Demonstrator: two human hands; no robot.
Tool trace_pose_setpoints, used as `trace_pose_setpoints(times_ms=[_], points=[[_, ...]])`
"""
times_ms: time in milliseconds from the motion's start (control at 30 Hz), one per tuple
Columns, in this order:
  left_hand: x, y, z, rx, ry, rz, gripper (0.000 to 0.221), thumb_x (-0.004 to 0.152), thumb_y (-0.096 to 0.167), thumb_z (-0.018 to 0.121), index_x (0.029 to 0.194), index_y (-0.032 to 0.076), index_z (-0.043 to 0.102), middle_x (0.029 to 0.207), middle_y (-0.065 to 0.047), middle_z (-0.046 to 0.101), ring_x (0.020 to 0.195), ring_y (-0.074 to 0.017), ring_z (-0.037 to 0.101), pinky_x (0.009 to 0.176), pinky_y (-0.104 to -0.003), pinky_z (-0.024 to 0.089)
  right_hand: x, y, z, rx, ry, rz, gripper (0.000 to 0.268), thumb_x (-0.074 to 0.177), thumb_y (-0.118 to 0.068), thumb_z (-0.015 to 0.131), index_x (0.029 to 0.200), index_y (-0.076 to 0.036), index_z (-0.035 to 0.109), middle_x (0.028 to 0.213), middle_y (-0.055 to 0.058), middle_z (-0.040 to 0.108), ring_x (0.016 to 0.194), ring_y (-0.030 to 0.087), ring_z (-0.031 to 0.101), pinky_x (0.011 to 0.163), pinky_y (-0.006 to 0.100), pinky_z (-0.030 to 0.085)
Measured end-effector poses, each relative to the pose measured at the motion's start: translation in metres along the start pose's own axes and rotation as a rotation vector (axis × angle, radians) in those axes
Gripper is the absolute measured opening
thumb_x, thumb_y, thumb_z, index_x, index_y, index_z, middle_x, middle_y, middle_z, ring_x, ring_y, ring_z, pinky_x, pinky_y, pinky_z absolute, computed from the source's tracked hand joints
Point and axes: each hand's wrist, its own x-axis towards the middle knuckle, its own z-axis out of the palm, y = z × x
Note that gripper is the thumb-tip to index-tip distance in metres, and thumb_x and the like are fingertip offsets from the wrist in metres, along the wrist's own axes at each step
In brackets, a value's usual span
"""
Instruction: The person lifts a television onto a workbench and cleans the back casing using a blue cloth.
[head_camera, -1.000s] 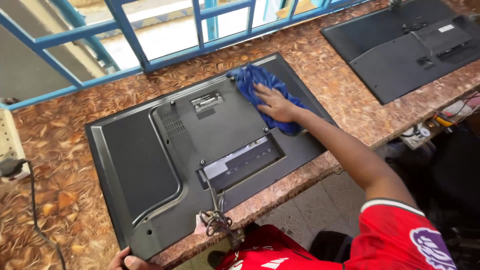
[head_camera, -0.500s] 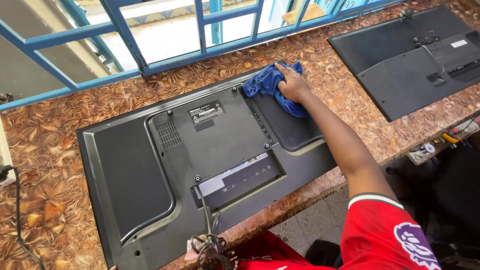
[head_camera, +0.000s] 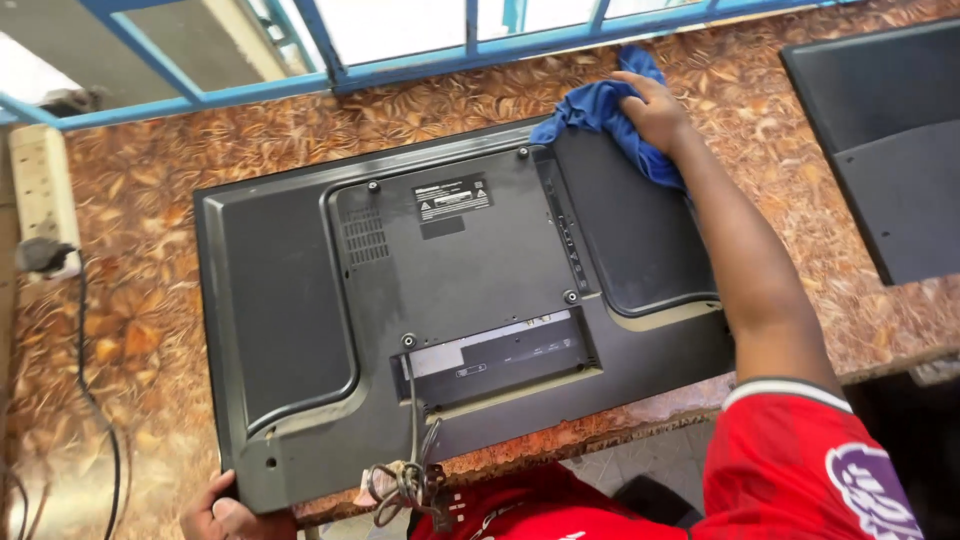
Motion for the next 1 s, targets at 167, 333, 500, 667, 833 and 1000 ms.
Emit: trace_pose_setpoints(times_ms=[167,333,500,667,833,1000], points=[[-0.009,0.025,-0.021,-0.05,0.025,0.327,0.05,0.114,0.027,0.037,0.105,-0.006,0.072,0.099,-0.021,0.067,0.093,-0.0381,0.062,0.08,-0.046,0.048,-0.053,-0.008,0.004,-0.016,0.07,0.01,0.062,0.099,-0.031,0.045,0.157,-0.01,0.041,0.158,0.021,0.043,0.146,0.038,0.037,0.119,0.048,0.026],[-0.004,0.006,-0.019,-0.061,0.108,0.291,0.032,0.099,0.016,0.048,0.099,0.004,0.077,0.1,-0.012,0.071,0.092,-0.0326,0.064,0.076,-0.045,0.048,-0.124,-0.057,-0.007,-0.068,0.017,0.193,0.074,0.097,-0.04,0.042,0.164,-0.012,0.025,0.165,0.025,0.028,0.152,0.042,0.026,0.122,0.053,0.02],[-0.003,-0.018,-0.012,-0.032,0.122,0.305,0.037,0.105,0.028,0.046,0.099,0.008,0.077,0.099,-0.009,0.072,0.09,-0.0288,0.065,0.069,-0.043,0.047,-0.173,-0.082,-0.016,-0.16,-0.192,0.463,0.083,0.095,-0.06,0.032,0.167,-0.032,0.002,0.172,0.021,0.004,0.159,0.037,0.007,0.127,0.053,0.008],[-0.006,0.008,-0.029,-0.03,0.073,0.315,0.034,0.105,0.022,0.047,0.102,0.007,0.078,0.103,-0.015,0.072,0.097,-0.0349,0.065,0.077,-0.049,0.05,-0.22,-0.096,-0.026,-0.255,-0.316,0.584,0.087,0.094,-0.068,0.028,0.165,-0.036,-0.013,0.172,0.018,-0.004,0.16,0.038,0.003,0.128,0.054,0.006],[-0.004,-0.008,-0.023,-0.001,0.122,0.369,0.036,0.108,0.023,0.047,0.1,0.009,0.079,0.099,-0.013,0.072,0.087,-0.0321,0.064,0.065,-0.047,0.046,-0.244,-0.121,-0.025,-0.297,-0.376,0.625,0.091,0.094,-0.069,0.025,0.165,-0.03,-0.017,0.171,0.022,0.001,0.157,0.047,0.008,0.127,0.056,0.009],[-0.005,-0.006,-0.021,-0.019,0.154,0.408,0.037,0.109,0.023,0.047,0.101,0.007,0.08,0.099,-0.013,0.073,0.089,-0.0332,0.066,0.068,-0.048,0.046,-0.247,-0.119,-0.017,-0.29,-0.261,0.558,0.088,0.095,-0.061,0.022,0.167,-0.02,-0.008,0.168,0.026,0.008,0.154,0.047,0.011,0.123,0.061,0.015]])
